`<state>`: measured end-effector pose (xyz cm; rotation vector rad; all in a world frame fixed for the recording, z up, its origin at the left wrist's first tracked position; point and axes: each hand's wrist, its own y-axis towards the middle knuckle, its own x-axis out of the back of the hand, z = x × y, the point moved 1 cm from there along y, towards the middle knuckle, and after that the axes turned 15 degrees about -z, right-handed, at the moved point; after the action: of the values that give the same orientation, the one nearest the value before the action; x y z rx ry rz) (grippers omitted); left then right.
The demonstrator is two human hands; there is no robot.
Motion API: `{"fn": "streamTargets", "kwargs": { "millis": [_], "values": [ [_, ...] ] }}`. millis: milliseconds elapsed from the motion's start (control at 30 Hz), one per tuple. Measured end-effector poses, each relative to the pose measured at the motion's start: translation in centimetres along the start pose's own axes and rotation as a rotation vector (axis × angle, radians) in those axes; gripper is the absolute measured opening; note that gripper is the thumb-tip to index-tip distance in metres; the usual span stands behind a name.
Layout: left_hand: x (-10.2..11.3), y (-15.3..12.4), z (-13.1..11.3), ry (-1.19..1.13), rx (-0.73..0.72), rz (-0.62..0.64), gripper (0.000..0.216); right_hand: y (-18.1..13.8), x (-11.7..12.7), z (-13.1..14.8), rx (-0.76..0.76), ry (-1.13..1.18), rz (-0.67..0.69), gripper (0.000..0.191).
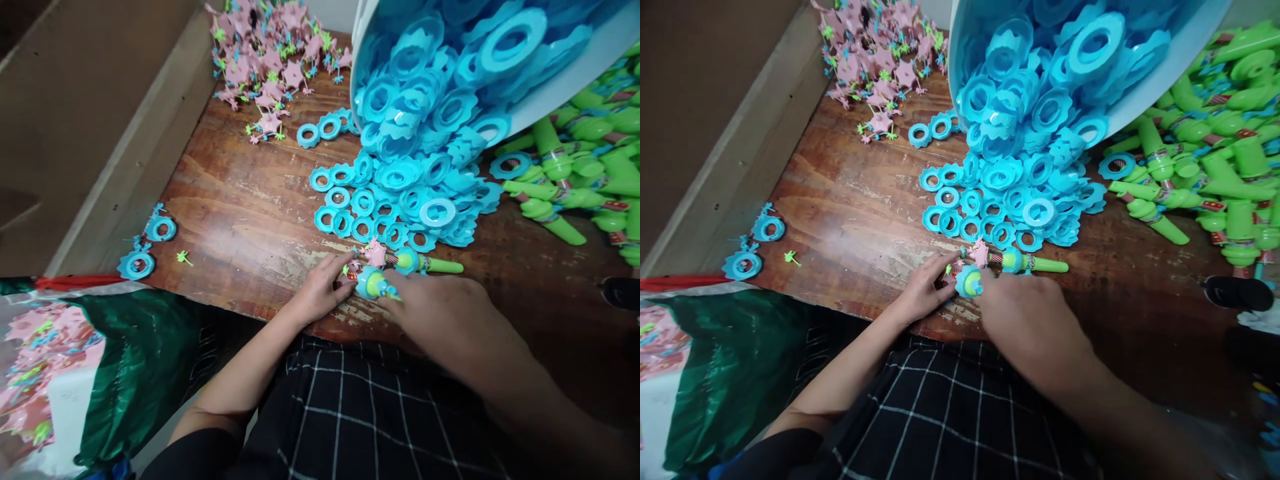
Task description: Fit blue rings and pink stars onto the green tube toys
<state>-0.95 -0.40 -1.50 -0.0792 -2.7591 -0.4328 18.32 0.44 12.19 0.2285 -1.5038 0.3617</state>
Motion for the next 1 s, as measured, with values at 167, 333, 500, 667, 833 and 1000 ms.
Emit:
{"fn": "streamTargets", "kwargs": {
  "millis": [167,333,500,667,833,1000],
  "values": [
    [0.5,0.9,-1.1,-0.001,-0.009,-0.013,0.059,-3.5,-4.8,-6.4,-0.193,0.418,-0.045,0.045],
    [0.8,4.7,-1.6,0.325,-0.309,-0.195,0.048,-5.2,-4.4,-12.9,-0.318,0.764,-0.212,0.066],
    [-0.5,8.1,0.2,0.604,-0.371,0.024,0.060,-2.7,-5.8,-25.7,-0.699,0.344,-0.676,0.040],
    [-0.8,8.4,1.4,0.720,-0.378,0.092,0.048,-1.7,-10.5,-32.0,-0.620,0.240,-0.773,0.027],
    [1.0,8.1,1.4,0.633,-0.419,-0.039,0.045,-3.2,-9.9,-25.8,-0.742,0.446,-0.805,0.039],
    [1.7,8.1,-1.6,0.063,-0.201,-0.414,0.050,-5.3,-7.0,-13.8,-0.817,0.808,-0.694,0.054]
  ]
}}
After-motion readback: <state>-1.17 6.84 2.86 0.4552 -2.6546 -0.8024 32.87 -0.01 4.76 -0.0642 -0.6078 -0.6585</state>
